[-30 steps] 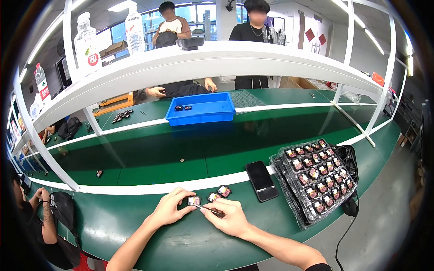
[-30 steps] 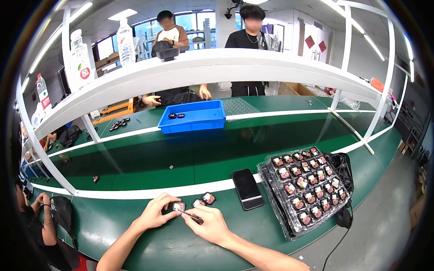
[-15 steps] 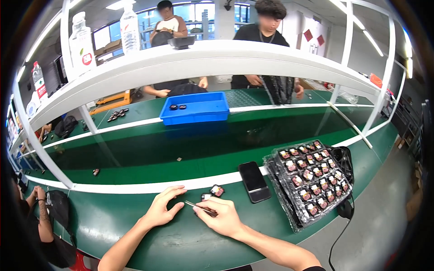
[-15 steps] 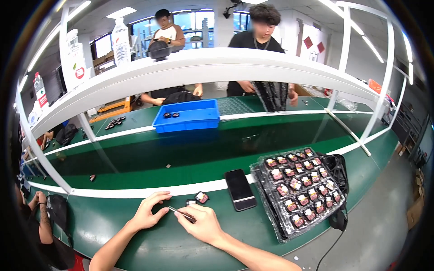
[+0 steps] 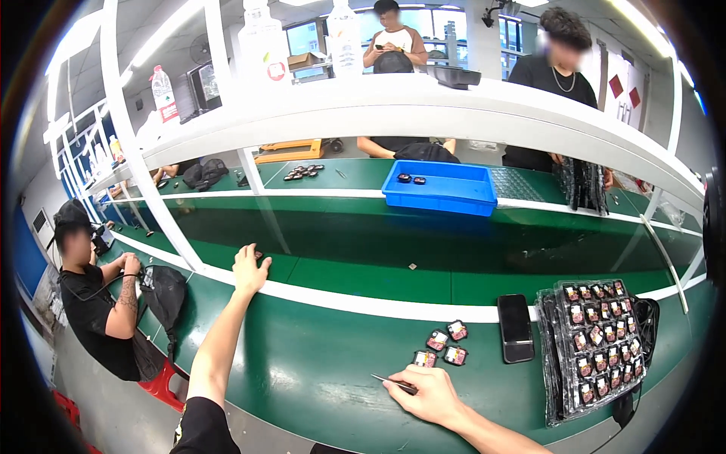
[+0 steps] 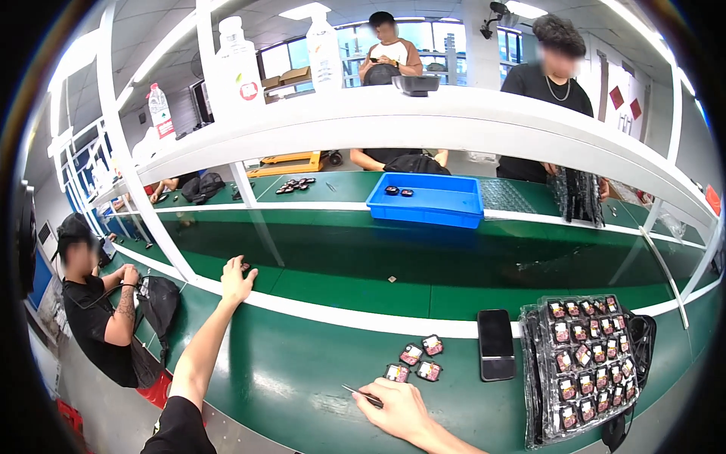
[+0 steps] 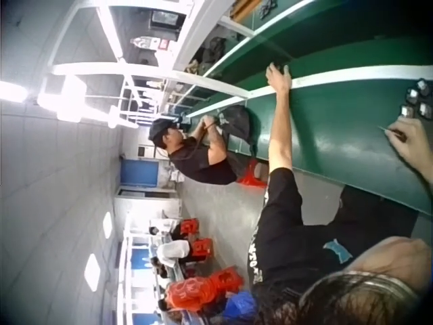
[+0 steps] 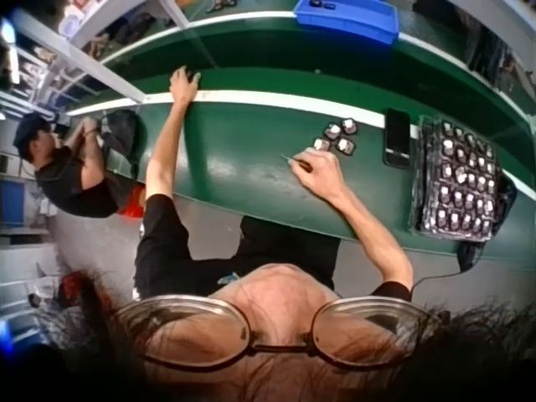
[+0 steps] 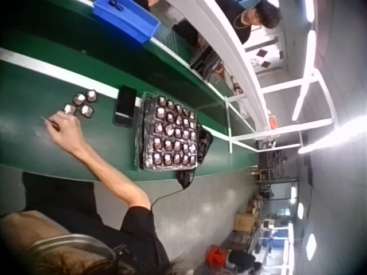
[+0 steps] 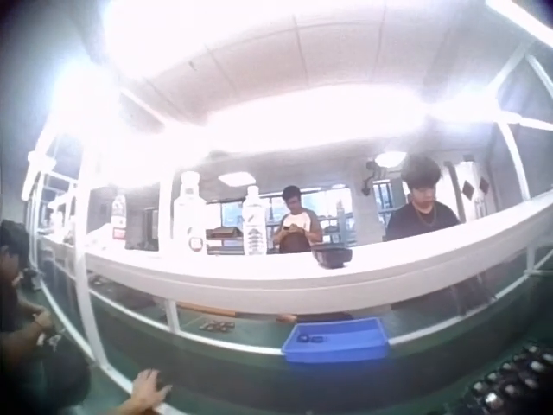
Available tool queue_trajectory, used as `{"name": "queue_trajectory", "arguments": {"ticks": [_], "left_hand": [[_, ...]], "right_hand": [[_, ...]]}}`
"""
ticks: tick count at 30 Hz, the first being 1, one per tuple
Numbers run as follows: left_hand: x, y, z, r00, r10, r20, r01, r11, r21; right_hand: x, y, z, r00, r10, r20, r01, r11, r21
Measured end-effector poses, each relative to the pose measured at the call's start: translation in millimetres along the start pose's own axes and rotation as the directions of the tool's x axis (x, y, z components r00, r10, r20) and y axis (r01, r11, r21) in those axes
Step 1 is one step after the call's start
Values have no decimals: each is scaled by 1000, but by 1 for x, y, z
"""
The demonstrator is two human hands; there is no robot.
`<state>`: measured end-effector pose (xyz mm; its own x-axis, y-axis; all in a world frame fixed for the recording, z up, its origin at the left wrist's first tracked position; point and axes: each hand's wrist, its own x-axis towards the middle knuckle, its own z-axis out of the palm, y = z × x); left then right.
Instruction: Assembling small electronic components (smartwatches) using tweezers at a workbench.
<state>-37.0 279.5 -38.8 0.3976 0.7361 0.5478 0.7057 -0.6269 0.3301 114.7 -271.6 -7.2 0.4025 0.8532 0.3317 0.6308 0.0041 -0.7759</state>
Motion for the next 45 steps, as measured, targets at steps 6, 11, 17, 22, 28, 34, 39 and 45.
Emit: {"name": "queue_trajectory", "arguments": {"ticks": [6, 11, 17, 22, 28, 34, 39, 45], "left_hand": [[7, -14, 13, 999, 31, -22, -31, 999, 14], [1, 12, 10, 991, 123, -48, -126, 990, -62], [-75, 97, -30, 941, 324, 98, -254, 867, -428], [-138, 184, -71, 815, 542, 205, -306, 702, -643], [-168, 230, -81, 623, 763, 174, -542, 581, -608], [-168, 221, -79, 668, 703, 243, -369, 597, -713], [-171, 223, -77, 665, 711, 228, -375, 582, -722], [-171, 218, -79, 729, 613, 304, -333, 706, -626]], "right_hand": [[3, 1, 0, 999, 32, 23, -31, 999, -21], [0, 9, -2, 1000, -23, -15, 23, 999, -23], [3, 8, -8, 999, 18, 29, -16, 999, -40], [0, 10, -8, 1000, 10, 27, -8, 997, -71], [-2, 2, -10, 999, 1, 47, 1, 999, -41], [-2, 10, -6, 996, 3, 90, 2, 998, -59], [0, 9, -7, 998, 22, 66, -21, 1000, -14], [3, 12, -11, 997, 20, 77, -19, 1000, -13]]}}
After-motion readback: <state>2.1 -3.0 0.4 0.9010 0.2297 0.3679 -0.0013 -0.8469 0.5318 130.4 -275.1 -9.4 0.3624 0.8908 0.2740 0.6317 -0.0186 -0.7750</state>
